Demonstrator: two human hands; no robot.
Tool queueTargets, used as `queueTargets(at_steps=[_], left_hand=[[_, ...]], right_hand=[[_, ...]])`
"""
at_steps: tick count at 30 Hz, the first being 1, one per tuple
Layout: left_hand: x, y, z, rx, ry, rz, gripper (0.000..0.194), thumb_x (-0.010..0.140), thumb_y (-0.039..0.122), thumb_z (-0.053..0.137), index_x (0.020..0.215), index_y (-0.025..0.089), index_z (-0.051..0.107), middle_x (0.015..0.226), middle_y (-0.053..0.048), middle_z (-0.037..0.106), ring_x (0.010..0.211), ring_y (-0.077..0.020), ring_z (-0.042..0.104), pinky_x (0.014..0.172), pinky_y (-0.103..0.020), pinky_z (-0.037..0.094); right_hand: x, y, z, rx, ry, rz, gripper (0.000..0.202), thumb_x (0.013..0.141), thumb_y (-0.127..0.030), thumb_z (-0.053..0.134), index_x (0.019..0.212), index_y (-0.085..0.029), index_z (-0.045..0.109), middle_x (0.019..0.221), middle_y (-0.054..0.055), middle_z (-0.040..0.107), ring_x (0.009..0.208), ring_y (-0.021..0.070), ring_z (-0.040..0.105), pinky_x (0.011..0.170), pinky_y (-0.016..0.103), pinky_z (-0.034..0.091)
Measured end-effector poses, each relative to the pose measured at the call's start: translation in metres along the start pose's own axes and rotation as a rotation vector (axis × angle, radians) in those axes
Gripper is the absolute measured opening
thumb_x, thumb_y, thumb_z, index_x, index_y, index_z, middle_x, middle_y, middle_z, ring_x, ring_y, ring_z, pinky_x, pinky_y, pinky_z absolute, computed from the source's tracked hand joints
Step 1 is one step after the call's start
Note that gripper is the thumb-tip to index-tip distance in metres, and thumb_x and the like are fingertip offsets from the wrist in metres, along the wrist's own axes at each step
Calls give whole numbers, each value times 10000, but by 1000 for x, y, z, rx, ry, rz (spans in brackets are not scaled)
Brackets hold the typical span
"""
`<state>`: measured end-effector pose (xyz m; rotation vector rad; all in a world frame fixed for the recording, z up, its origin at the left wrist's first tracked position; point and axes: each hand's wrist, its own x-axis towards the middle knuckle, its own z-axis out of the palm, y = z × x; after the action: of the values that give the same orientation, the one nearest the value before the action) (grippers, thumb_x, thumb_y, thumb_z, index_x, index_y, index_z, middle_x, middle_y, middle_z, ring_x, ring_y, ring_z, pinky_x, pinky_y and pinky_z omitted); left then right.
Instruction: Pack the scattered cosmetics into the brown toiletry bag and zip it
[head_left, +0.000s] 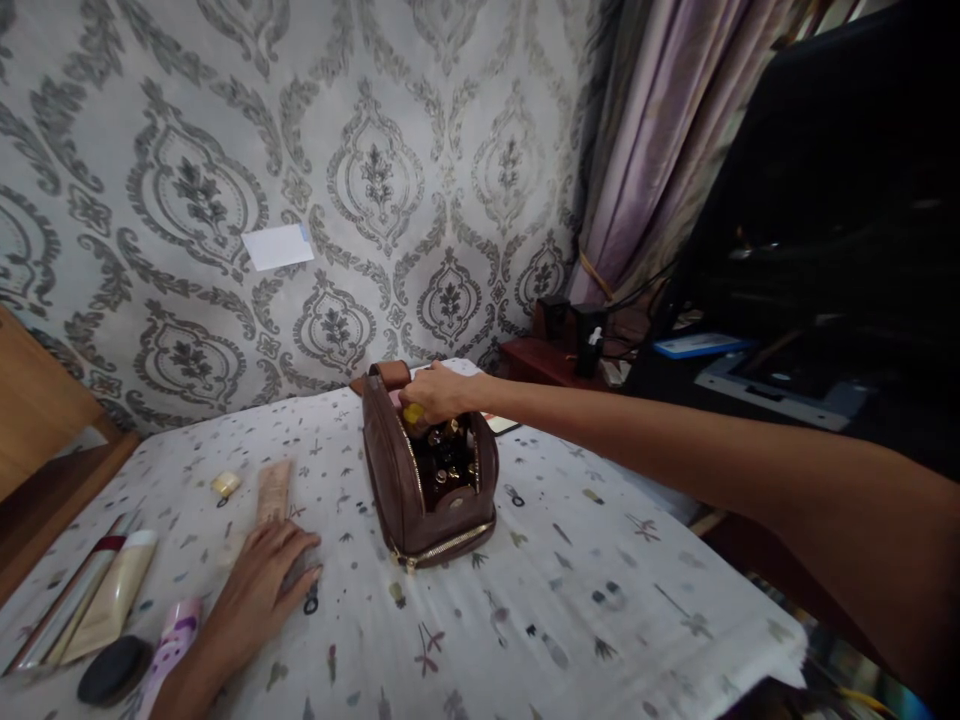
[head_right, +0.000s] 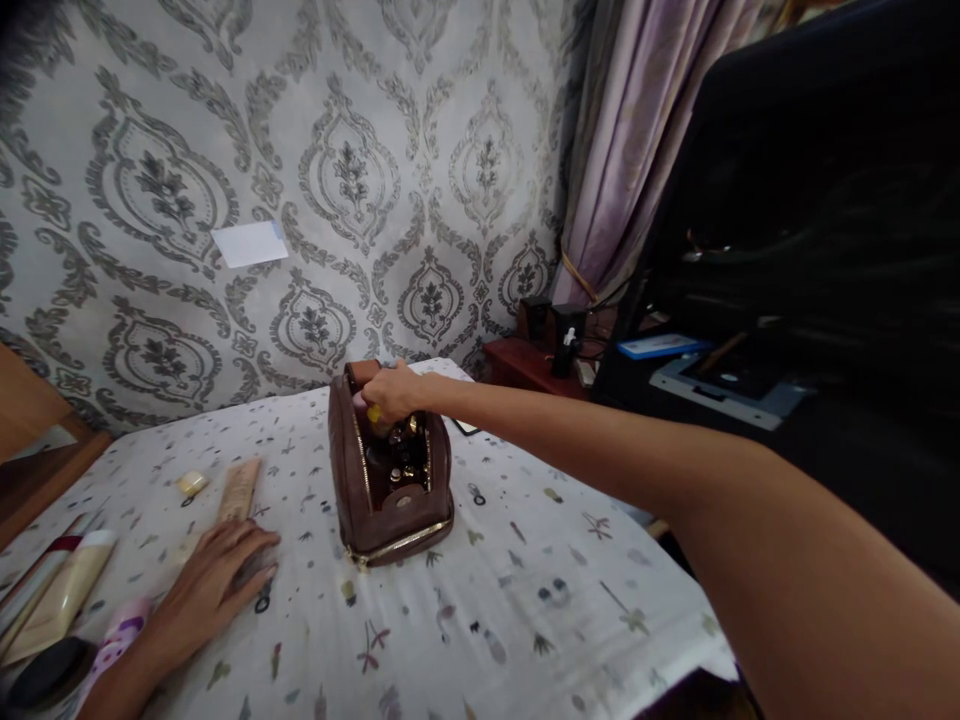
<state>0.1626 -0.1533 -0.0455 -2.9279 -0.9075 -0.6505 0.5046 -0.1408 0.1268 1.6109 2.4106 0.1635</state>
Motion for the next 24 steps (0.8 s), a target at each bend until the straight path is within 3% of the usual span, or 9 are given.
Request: queueTargets(at_steps=[18, 24], left_hand=[[1, 4, -3, 29, 12, 13, 232, 928, 415, 558, 1075, 264, 655, 1006, -50, 685, 975, -266, 638, 925, -441, 487], [2, 3, -3, 25, -23, 5, 216, 933, 393, 552, 1072, 260, 650, 983, -39, 676, 953, -256, 640, 925, -442, 477]], right_hand=[[-8, 6, -4, 2, 27, -33, 321, 806, -363, 705, 1066, -176, 734, 1019, 97, 734, 926, 248, 653, 720, 290, 393], [-17, 3, -12, 48, 199, 13, 238, 909, -261, 603, 1071, -131, 720, 997, 126, 727, 940, 236, 636, 754, 287, 399]])
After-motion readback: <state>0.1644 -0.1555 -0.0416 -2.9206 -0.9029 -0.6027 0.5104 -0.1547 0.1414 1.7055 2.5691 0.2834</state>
